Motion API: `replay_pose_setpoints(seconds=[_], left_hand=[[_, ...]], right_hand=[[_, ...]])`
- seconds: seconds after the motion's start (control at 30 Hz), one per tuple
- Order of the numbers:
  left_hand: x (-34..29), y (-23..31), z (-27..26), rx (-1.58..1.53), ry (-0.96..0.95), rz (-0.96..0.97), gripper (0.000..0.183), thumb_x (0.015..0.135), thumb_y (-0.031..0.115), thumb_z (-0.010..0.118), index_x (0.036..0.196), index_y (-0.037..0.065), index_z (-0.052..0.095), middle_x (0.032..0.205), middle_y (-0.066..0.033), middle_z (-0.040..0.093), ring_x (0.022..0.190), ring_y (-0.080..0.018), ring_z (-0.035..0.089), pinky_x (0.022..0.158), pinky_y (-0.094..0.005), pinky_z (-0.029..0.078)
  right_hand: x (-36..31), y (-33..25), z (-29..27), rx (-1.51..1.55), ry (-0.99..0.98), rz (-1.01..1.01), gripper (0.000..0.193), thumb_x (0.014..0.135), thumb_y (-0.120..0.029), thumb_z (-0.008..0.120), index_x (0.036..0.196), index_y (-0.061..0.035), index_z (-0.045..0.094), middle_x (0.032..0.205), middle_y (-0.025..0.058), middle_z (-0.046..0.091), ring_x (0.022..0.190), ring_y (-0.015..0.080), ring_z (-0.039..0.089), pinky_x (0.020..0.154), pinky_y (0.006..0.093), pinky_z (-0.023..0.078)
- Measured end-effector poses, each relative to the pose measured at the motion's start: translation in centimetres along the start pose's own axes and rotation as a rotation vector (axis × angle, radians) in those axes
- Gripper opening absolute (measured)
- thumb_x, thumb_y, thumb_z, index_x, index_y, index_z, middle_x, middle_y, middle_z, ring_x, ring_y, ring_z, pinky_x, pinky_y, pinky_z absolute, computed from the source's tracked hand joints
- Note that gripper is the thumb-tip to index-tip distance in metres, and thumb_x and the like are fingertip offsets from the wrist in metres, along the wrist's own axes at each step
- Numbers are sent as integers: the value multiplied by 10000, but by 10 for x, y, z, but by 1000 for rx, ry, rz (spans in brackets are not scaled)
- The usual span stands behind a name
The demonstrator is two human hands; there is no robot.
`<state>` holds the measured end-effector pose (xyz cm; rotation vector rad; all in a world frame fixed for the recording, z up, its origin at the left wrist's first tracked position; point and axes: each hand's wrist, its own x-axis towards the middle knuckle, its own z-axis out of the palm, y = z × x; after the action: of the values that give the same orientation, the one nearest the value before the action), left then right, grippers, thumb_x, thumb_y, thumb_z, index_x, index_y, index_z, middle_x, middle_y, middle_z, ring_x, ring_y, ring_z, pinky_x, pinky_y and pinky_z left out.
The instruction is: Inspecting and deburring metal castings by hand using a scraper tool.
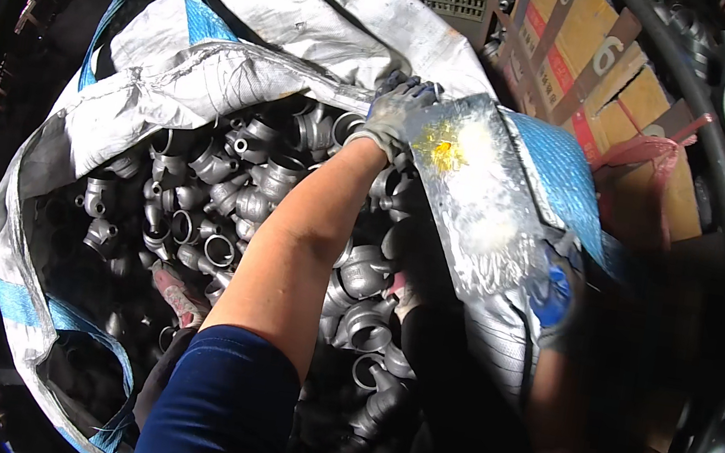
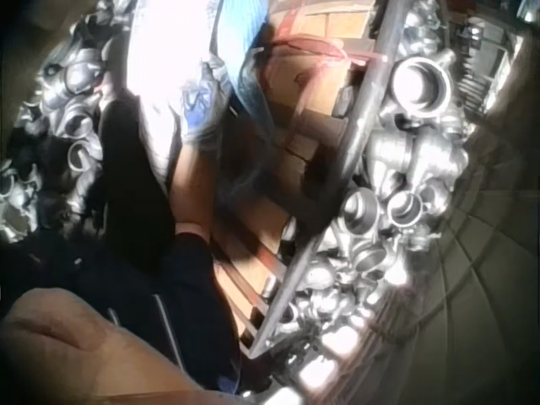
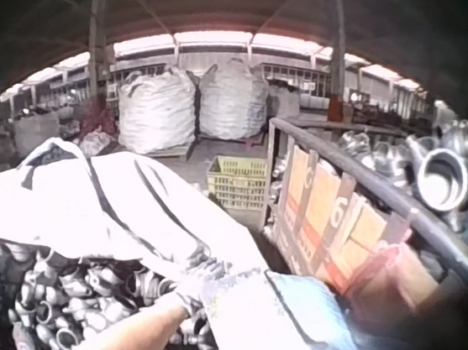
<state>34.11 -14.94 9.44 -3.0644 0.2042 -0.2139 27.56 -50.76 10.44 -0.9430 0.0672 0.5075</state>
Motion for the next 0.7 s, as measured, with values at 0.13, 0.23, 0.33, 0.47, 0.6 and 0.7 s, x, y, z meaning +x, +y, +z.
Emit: replay_pose_setpoints(seconds=[0.13, 0.23, 0.33, 0.47, 0.6, 0.7], left_hand=[[-8, 8, 28, -255, 109, -168, 530, 827, 373, 470, 1272, 87, 459, 1339, -130, 434, 1278, -273, 361, 1087, -397, 215], [-45, 8, 26, -203, 144, -147, 448, 793, 280, 507, 1173, 44, 531, 1216, -150, 535, 1189, -286, 455, 1012, -377, 345], [-59, 14, 25, -240, 97, -193, 427, 806, 263, 457, 1158, 37, 546, 1188, -167, 547, 1173, -291, 465, 1015, -373, 339], [-72, 25, 20, -175, 174, -207, 423, 818, 274, 465, 1176, 57, 530, 1244, -151, 508, 1207, -291, 425, 1022, -370, 325], [-97, 38, 4, -199, 314, -190, 428, 844, 334, 509, 1185, 76, 538, 1304, -129, 466, 1253, -291, 372, 1067, -432, 242], [-138, 64, 0, -834, 368, -391, 383, 825, 245, 604, 1175, 97, 550, 1219, -142, 534, 1168, -271, 482, 962, -359, 392]], right_hand=[[4, -9, 25, 16, 106, -5, 295, 839, -39, 482, 1131, -51, 523, 1055, 93, 574, 702, 102, 579, 447, 197, 426], [11, -3, 9, -40, -84, 71, 269, 843, -52, 514, 1111, -41, 526, 1023, 78, 581, 786, 123, 580, 689, 244, 489], [12, 10, 37, -137, -38, -110, 235, 817, -22, 549, 1049, -58, 543, 872, 40, 589, 529, 74, 516, 455, 193, 419], [18, 9, 32, -185, -26, 10, 195, 794, -10, 577, 980, -68, 590, 740, -13, 588, 481, 42, 467, 387, 165, 337], [23, 12, 33, -273, -26, -46, 227, 782, -17, 628, 1008, -39, 618, 926, 37, 622, 846, 127, 585, 776, 257, 461], [30, 16, 33, -328, 17, -72, 206, 778, -51, 652, 983, -44, 624, 773, -9, 593, 560, 60, 496, 490, 191, 386]])
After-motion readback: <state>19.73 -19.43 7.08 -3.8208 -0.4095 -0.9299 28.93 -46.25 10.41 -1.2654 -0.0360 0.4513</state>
